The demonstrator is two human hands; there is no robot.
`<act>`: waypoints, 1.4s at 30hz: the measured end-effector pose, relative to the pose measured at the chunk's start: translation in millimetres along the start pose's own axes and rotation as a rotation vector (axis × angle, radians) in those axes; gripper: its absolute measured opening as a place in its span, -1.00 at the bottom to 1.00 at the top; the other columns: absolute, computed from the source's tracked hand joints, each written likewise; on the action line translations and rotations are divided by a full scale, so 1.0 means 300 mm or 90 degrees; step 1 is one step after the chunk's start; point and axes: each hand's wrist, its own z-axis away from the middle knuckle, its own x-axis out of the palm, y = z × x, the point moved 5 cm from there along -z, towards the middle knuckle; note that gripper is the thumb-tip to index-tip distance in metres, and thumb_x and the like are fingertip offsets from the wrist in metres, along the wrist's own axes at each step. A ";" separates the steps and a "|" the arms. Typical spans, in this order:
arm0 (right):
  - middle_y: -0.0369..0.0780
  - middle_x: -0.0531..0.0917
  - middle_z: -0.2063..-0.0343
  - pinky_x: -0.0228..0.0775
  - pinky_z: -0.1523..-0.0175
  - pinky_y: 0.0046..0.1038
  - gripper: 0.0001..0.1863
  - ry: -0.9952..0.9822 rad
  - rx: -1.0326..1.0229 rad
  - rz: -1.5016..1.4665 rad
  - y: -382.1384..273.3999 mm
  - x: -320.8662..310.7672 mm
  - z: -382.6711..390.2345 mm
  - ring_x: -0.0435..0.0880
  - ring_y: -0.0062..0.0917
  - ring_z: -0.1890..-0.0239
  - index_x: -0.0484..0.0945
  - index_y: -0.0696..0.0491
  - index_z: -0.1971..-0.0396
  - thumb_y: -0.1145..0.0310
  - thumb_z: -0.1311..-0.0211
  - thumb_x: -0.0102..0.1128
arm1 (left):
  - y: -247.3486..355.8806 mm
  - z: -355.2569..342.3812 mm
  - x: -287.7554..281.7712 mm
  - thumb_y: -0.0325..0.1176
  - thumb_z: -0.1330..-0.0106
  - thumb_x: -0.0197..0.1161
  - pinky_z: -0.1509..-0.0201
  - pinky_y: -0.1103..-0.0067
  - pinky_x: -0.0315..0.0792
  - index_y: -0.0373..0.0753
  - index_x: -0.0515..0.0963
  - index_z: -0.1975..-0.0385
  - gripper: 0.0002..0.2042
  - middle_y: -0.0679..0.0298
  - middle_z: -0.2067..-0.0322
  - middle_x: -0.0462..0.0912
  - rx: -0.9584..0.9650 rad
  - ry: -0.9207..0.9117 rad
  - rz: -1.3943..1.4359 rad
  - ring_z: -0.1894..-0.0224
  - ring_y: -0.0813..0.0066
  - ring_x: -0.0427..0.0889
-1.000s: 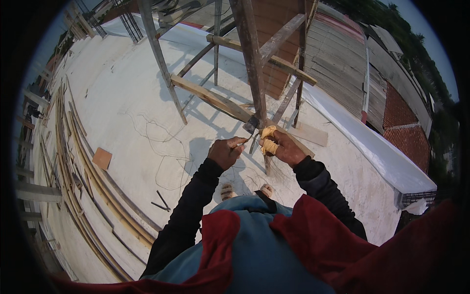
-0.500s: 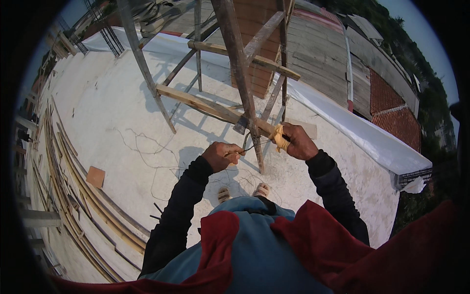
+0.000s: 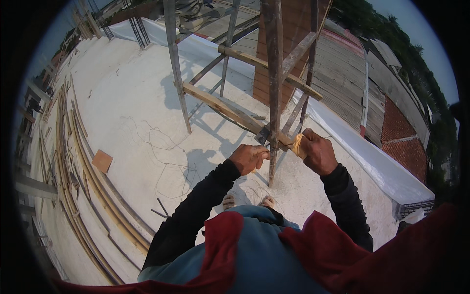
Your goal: The person ties thin wire around wooden scaffolding poles on a rooftop. They repeatedly wrap and twist the wire by hand to secure the joints, occasionally using pliers to tighten the connections.
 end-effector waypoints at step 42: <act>-0.01 0.67 0.32 0.57 0.28 -0.22 -0.81 -0.036 0.119 -0.047 -0.313 0.055 -0.005 0.68 -0.02 0.35 0.56 0.20 0.37 0.59 0.04 0.35 | 0.111 0.239 -0.257 -0.42 -0.24 0.33 0.37 0.43 0.55 -0.05 0.67 0.32 -0.92 0.38 0.43 0.72 0.307 0.165 -0.432 0.42 0.29 0.73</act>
